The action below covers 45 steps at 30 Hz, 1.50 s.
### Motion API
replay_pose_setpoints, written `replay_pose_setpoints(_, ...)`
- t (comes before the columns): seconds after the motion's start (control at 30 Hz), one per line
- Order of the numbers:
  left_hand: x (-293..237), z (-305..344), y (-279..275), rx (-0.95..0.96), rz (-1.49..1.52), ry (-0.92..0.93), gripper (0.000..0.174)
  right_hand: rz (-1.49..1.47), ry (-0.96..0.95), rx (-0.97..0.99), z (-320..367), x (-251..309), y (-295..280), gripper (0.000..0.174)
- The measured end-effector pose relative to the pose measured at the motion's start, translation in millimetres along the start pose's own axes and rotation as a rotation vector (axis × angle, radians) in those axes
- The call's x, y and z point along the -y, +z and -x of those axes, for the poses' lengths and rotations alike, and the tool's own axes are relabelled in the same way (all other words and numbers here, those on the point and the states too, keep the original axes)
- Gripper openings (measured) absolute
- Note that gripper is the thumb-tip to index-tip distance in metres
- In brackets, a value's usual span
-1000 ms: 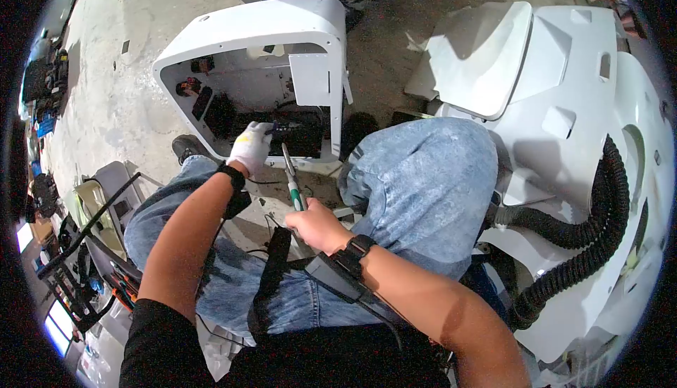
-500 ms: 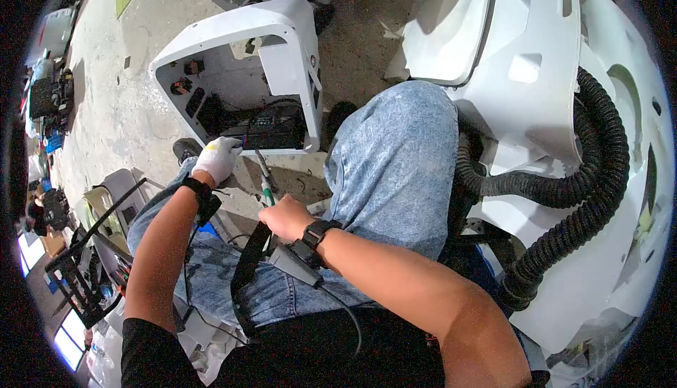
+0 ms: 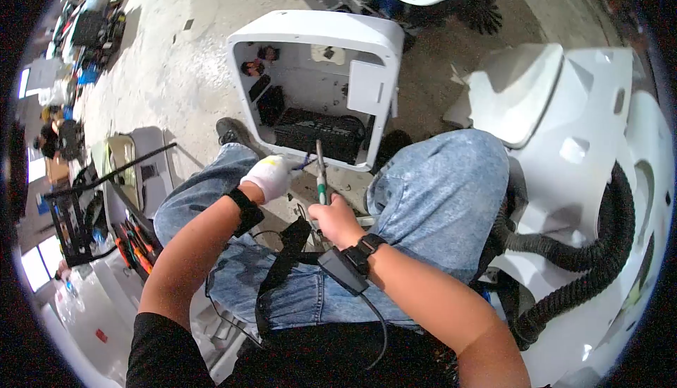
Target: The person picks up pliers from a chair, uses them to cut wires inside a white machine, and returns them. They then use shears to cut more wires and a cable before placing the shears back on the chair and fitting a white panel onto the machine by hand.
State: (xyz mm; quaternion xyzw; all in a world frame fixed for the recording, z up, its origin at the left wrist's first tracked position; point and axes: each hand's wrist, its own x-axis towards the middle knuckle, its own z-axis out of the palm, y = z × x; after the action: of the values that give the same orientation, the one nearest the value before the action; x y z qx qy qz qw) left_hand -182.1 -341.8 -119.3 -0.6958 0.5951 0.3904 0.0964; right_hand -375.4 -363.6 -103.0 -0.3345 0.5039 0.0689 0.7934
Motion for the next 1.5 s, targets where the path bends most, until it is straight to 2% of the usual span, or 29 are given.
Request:
replay_pose_setpoints(0.07,-10.0,10.1,2.8,0.130,0.015,-0.091,0.026,0.016,-0.053,-0.018,-7.2,0.1,1.9,0.019)
replay_pose_setpoints(0.17,-13.3,30.3,7.7,0.224,-0.024,-0.040,0.029,0.017,-0.081,-0.047,1.0,18.6,1.4,0.016)
replay_pose_setpoints(0.2,-8.3,35.2,11.0,0.258,-0.059,-0.031,0.031,-0.051,0.038,-0.022,5.4,27.8,0.0,0.014)
replay_pose_setpoints(0.3,20.0,38.2,3.5,0.140,0.081,-0.162,0.032,-0.166,0.085,-0.075,14.8,43.3,3.7,0.012)
replay_pose_setpoints(0.33,24.7,44.4,-9.3,0.126,0.219,-0.206,0.033,-0.153,0.093,-0.076,17.8,45.4,3.8,0.012)
replay_pose_setpoints(0.4,29.8,54.5,-21.4,0.184,0.437,-0.289,0.035,-0.239,0.079,-0.083,23.2,51.2,1.5,0.015)
replay_pose_setpoints(0.47,34.7,62.9,-21.7,0.177,0.413,-0.228,0.035,-0.233,0.065,-0.103,30.4,54.8,-1.6,0.018)
replay_pose_setpoints(0.53,32.7,69.2,-33.3,0.020,0.164,-0.093,0.032,-0.252,0.047,-0.086,33.5,54.7,-7.1,0.021)
replay_pose_setpoints(0.57,30.7,71.0,-48.6,0.097,0.394,-0.261,0.031,-0.266,0.056,-0.096,38.0,57.5,-6.4,0.025)
replay_pose_setpoints(0.6,42.2,70.4,-46.3,0.065,0.536,-0.309,0.032,-0.257,0.057,-0.099,39.4,59.0,-5.3,0.025)
replay_pose_setpoints(0.67,61.4,60.7,-36.7,0.024,0.378,-0.300,0.030,-0.239,0.062,-0.082,44.1,59.4,-4.7,0.030)
replay_pose_setpoints(0.7,63.3,59.1,-34.1,-0.123,0.179,-0.210,0.027,-0.253,0.072,-0.077,45.9,59.6,-3.8,0.032)
replay_pose_setpoints(0.87,56.7,45.3,-52.9,-0.193,0.409,-0.212,0.028,-0.303,0.093,-0.095,42.7,52.1,-0.5,0.030)
replay_pose_setpoints(0.93,54.4,38.2,-61.8,-0.131,0.306,-0.174,0.028,-0.307,0.066,-0.138,42.4,52.0,1.1,0.030)
replay_pose_setpoints(1.0,57.2,25.7,-58.7,-0.156,0.315,-0.126,0.028,-0.297,0.054,-0.176,40.3,54.1,0.1,0.030)
replay_pose_setpoints(1.1,57.3,6.0,-56.1,-0.091,0.278,-0.143,0.030,-0.307,0.074,-0.220,32.5,54.5,-8.7,0.028)
replay_pose_setpoints(1.17,58.1,-4.2,-53.8,-0.050,0.294,-0.149,0.030,-0.399,0.114,-0.225,30.3,55.7,-13.3,0.018)
replay_pose_setpoints(1.23,58.5,-12.5,-53.1,0.002,0.306,-0.169,0.031,-0.406,0.130,-0.234,27.9,53.6,-17.9,0.017)
replay_pose_setpoints(1.37,59.8,-18.8,-36.2,-0.063,0.340,-0.105,0.030,-0.414,0.178,-0.248,22.4,49.1,-27.9,0.015)
replay_pose_setpoints(1.43,58.3,-17.4,-30.7,0.089,0.315,-0.081,0.030,-0.388,0.188,-0.247,18.6,44.7,-33.1,0.016)
replay_pose_setpoints(1.5,71.0,-25.7,1.6,0.139,0.260,0.016,0.027,-0.353,0.204,-0.243,17.4,41.5,-33.0,0.017)
